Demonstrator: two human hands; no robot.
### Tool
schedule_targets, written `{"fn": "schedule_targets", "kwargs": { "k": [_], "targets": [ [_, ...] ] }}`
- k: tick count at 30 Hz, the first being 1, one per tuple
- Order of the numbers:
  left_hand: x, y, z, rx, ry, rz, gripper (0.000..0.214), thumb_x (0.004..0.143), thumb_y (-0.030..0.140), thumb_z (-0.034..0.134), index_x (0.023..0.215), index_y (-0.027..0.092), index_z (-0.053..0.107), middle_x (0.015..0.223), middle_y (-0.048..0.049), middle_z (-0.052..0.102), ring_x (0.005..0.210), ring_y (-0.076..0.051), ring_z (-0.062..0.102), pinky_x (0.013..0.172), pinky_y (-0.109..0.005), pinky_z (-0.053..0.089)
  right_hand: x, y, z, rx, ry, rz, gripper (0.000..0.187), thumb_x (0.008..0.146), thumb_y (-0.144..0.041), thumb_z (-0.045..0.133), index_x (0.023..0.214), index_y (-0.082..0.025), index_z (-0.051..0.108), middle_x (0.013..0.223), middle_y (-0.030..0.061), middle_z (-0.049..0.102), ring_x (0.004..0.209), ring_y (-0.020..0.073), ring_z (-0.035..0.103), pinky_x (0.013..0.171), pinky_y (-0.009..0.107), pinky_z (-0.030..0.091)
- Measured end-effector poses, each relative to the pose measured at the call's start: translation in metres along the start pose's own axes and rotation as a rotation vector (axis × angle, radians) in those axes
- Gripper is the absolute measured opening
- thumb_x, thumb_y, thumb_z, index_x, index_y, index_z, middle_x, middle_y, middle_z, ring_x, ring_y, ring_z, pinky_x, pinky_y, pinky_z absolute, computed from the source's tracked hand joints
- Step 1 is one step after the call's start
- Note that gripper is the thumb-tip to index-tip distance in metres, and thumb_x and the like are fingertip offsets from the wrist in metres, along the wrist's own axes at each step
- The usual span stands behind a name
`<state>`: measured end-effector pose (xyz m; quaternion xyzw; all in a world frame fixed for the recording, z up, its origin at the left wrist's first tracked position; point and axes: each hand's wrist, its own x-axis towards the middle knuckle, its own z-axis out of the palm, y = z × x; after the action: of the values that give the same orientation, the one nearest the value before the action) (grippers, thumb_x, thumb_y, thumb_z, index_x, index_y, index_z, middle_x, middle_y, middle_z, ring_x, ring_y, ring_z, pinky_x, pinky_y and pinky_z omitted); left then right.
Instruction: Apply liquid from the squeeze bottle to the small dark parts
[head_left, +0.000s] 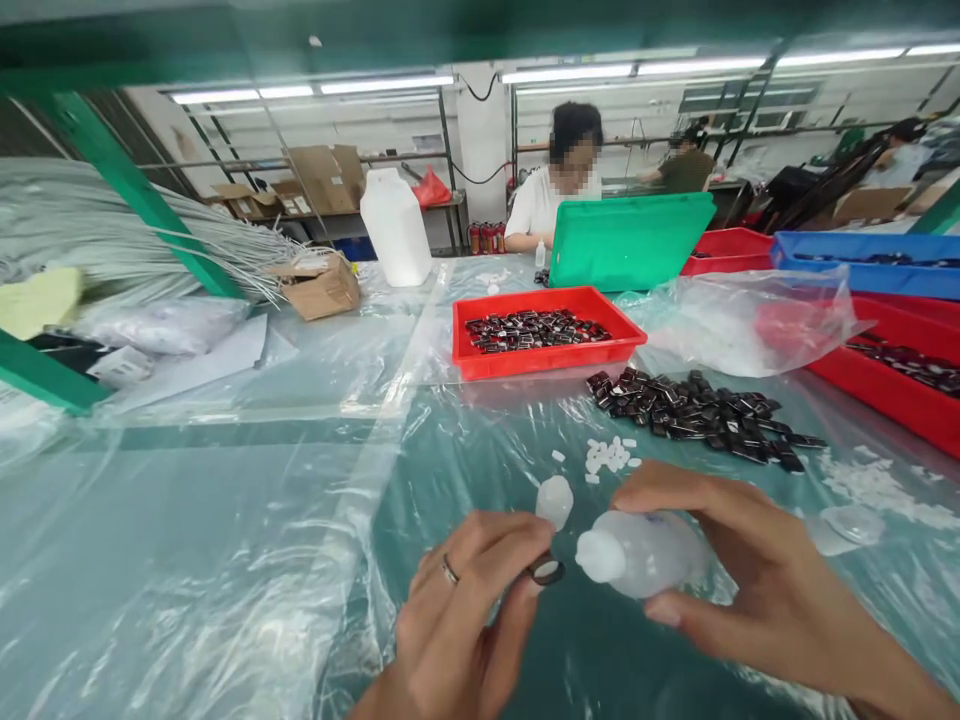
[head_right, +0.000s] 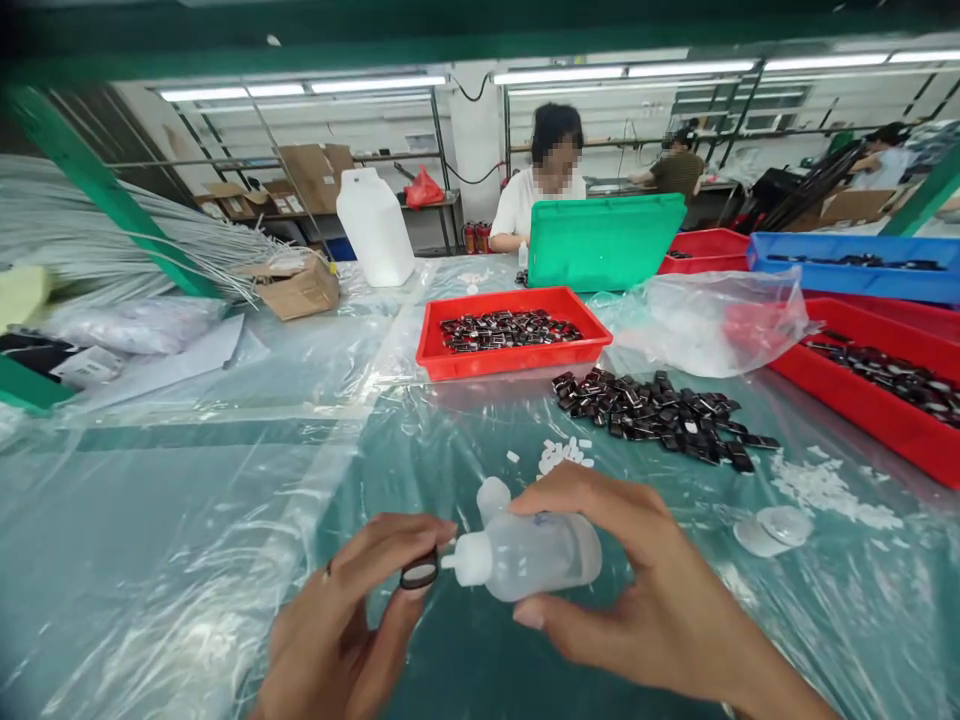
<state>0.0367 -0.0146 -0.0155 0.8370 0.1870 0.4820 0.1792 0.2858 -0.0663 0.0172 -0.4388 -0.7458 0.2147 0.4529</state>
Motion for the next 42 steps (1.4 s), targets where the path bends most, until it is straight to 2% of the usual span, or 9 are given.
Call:
{"fn": "schedule_targets", "kwargs": {
  "k": [6, 12, 18, 21, 25, 29, 36, 39, 42],
  "targets": [
    [0.003, -0.004, 0.001, 0.036, -0.026, 0.016, 0.049, 0.089, -0.007, 0.055, 0.133, 0.015, 0.056, 0.113, -0.0086, 0.070, 0.105, -0.015, 0.066, 0.086, -0.024, 0.054, 0.004, 0.000, 0.002, -0.059, -0.015, -0.043, 0.033, 0.097, -0.039, 0.077, 0.125, -0.035, 0.063, 0.102, 0.0008, 0.067, 0.082, 0.0202, 0.066, 0.066, 0.029, 0.056],
    [0.001, 0.000, 0.001, 0.085, -0.040, -0.039, 0.043, 0.094, -0.003, 0.054, 0.131, 0.018, 0.056, 0.111, -0.0079, 0.072, 0.101, -0.016, 0.068, 0.083, -0.026, 0.055, 0.005, -0.004, -0.004, -0.203, 0.002, -0.072, 0.031, 0.105, -0.050, 0.064, 0.132, -0.035, 0.062, 0.108, 0.0029, 0.068, 0.093, 0.0211, 0.067, 0.071, 0.028, 0.059],
    [0.002, 0.000, 0.003, 0.135, -0.032, -0.064, 0.037, 0.095, -0.001, 0.054, 0.128, 0.017, 0.059, 0.108, -0.0072, 0.073, 0.096, -0.016, 0.071, 0.079, -0.026, 0.054, 0.000, -0.013, -0.007, -0.256, -0.039, 0.026, 0.037, 0.103, -0.035, 0.060, 0.140, -0.038, 0.056, 0.125, 0.0027, 0.062, 0.106, 0.0223, 0.066, 0.074, 0.025, 0.062],
    [0.003, 0.001, 0.005, 0.139, -0.031, -0.056, 0.036, 0.094, -0.004, 0.054, 0.125, 0.014, 0.061, 0.109, -0.0070, 0.073, 0.097, -0.014, 0.070, 0.083, -0.023, 0.053, -0.007, -0.015, -0.006, -0.285, 0.004, 0.085, 0.041, 0.098, -0.035, 0.062, 0.138, -0.039, 0.053, 0.132, 0.0014, 0.060, 0.117, 0.0248, 0.063, 0.075, 0.024, 0.063],
    [0.002, 0.001, 0.005, 0.120, -0.035, -0.042, 0.036, 0.093, -0.004, 0.055, 0.125, 0.012, 0.060, 0.108, -0.0065, 0.072, 0.098, -0.012, 0.069, 0.088, -0.021, 0.053, -0.007, -0.014, 0.000, -0.258, 0.171, 0.176, 0.045, 0.090, -0.048, 0.075, 0.130, -0.031, 0.064, 0.118, 0.0083, 0.067, 0.112, 0.0335, 0.066, 0.075, 0.033, 0.065],
    [0.001, 0.002, 0.003, 0.124, -0.033, -0.046, 0.036, 0.092, -0.004, 0.056, 0.124, 0.012, 0.061, 0.108, -0.0057, 0.072, 0.097, -0.011, 0.069, 0.089, -0.020, 0.053, 0.005, -0.016, 0.006, -0.225, 0.250, 0.203, 0.046, 0.083, -0.056, 0.080, 0.120, -0.032, 0.069, 0.105, 0.0082, 0.069, 0.108, 0.0353, 0.067, 0.077, 0.038, 0.065],
    [0.000, 0.007, 0.009, 0.109, 0.023, -0.074, 0.035, 0.091, -0.005, 0.057, 0.121, 0.012, 0.062, 0.108, -0.0041, 0.071, 0.098, -0.010, 0.068, 0.093, -0.018, 0.051, 0.006, -0.021, -0.003, -0.109, 0.219, 0.147, 0.034, 0.084, -0.042, 0.082, 0.114, -0.036, 0.068, 0.104, 0.0039, 0.069, 0.094, 0.0285, 0.071, 0.066, 0.029, 0.065],
    [0.000, 0.010, 0.010, 0.106, 0.029, -0.104, 0.032, 0.094, -0.002, 0.056, 0.120, 0.014, 0.063, 0.107, -0.0023, 0.070, 0.098, -0.009, 0.067, 0.096, -0.016, 0.049, -0.002, -0.020, -0.006, -0.061, 0.154, 0.101, 0.029, 0.090, -0.037, 0.077, 0.117, -0.038, 0.064, 0.108, 0.0017, 0.068, 0.095, 0.0248, 0.071, 0.070, 0.025, 0.065],
    [0.001, 0.008, 0.007, 0.141, -0.040, -0.085, 0.032, 0.094, -0.001, 0.058, 0.122, 0.014, 0.062, 0.107, -0.0019, 0.071, 0.098, -0.008, 0.068, 0.096, -0.014, 0.049, -0.006, -0.020, -0.005, -0.075, 0.169, 0.095, 0.030, 0.092, -0.038, 0.076, 0.119, -0.036, 0.063, 0.111, 0.0030, 0.066, 0.099, 0.0249, 0.070, 0.074, 0.025, 0.065]
  ]
}}
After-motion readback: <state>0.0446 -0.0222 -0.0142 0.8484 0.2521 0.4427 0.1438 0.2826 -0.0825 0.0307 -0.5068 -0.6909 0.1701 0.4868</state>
